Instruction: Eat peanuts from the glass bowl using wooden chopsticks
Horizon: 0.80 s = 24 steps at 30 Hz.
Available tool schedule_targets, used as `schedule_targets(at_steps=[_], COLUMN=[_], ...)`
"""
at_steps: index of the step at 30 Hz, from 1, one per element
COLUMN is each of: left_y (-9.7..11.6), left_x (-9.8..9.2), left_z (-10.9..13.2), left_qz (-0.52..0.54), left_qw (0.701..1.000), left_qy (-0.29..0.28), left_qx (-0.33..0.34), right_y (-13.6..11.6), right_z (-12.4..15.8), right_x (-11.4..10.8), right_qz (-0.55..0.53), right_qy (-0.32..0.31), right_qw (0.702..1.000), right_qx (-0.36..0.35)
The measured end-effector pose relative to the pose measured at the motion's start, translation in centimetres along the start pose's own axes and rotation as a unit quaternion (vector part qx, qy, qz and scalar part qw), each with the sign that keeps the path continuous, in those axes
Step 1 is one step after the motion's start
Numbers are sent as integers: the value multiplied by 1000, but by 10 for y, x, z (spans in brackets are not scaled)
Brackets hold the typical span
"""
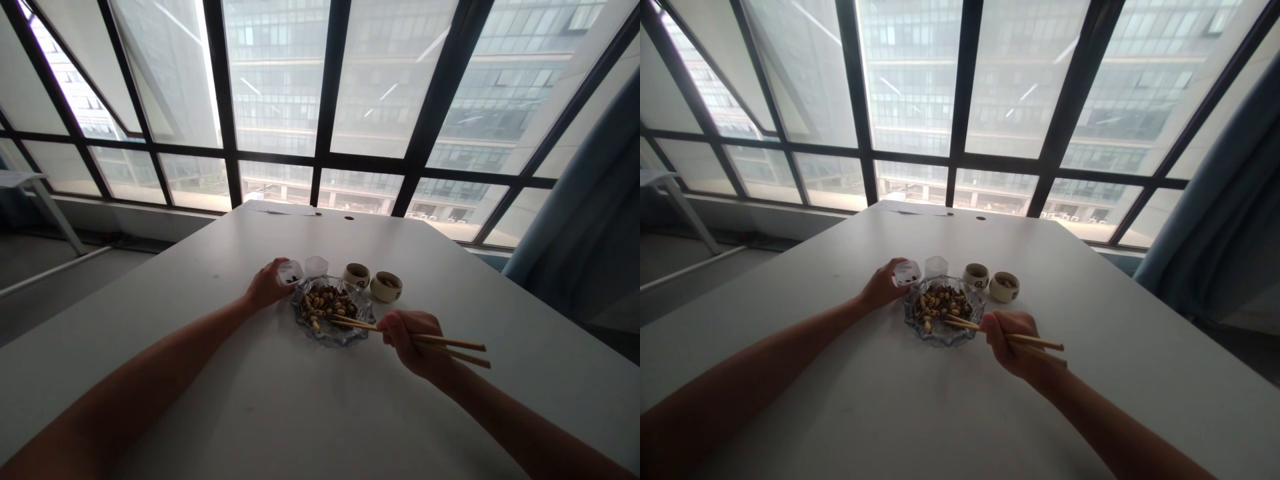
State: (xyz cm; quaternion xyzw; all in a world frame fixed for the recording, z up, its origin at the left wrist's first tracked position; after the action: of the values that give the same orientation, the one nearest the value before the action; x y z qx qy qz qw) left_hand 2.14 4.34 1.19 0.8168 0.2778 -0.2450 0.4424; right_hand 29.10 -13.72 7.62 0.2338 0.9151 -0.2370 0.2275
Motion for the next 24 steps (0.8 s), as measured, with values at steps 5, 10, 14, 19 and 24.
schedule_targets(at_steps=[5, 10, 14, 19, 24], left_y=[3, 4, 3, 2, 2], left_x=[-2, -2, -1, 0, 0], left_z=[0, 1, 1, 0, 0], left_qz=[0, 0, 0, -4, -4], left_qw=[1000, 1000, 1000, 1000, 1000], left_qy=[6, 4, 5, 12, 5], left_qx=[3, -2, -1, -1, 5], right_y=[-2, 0, -4, -5, 5], right_z=[-2, -2, -5, -6, -1], right_x=[3, 5, 5, 5, 6], right_qz=[-6, -27, -17, -3, -60], right_qy=[-20, -14, -52, -55, -18], right_qw=[999, 998, 998, 998, 996], right_qx=[30, 48, 26, 25, 69])
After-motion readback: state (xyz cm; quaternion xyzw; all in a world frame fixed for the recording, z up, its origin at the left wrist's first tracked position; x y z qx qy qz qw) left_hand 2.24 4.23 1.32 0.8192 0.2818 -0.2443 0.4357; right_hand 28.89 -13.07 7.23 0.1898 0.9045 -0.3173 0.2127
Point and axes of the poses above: each hand's wrist, its own z-axis away from the middle knuckle, its own x-axis out of the palm, y = z × x, the point moved 4 cm from there along -z, towards the middle knuckle, and after that the axes turned 10 degrees about -x, right-handed, at the moved point
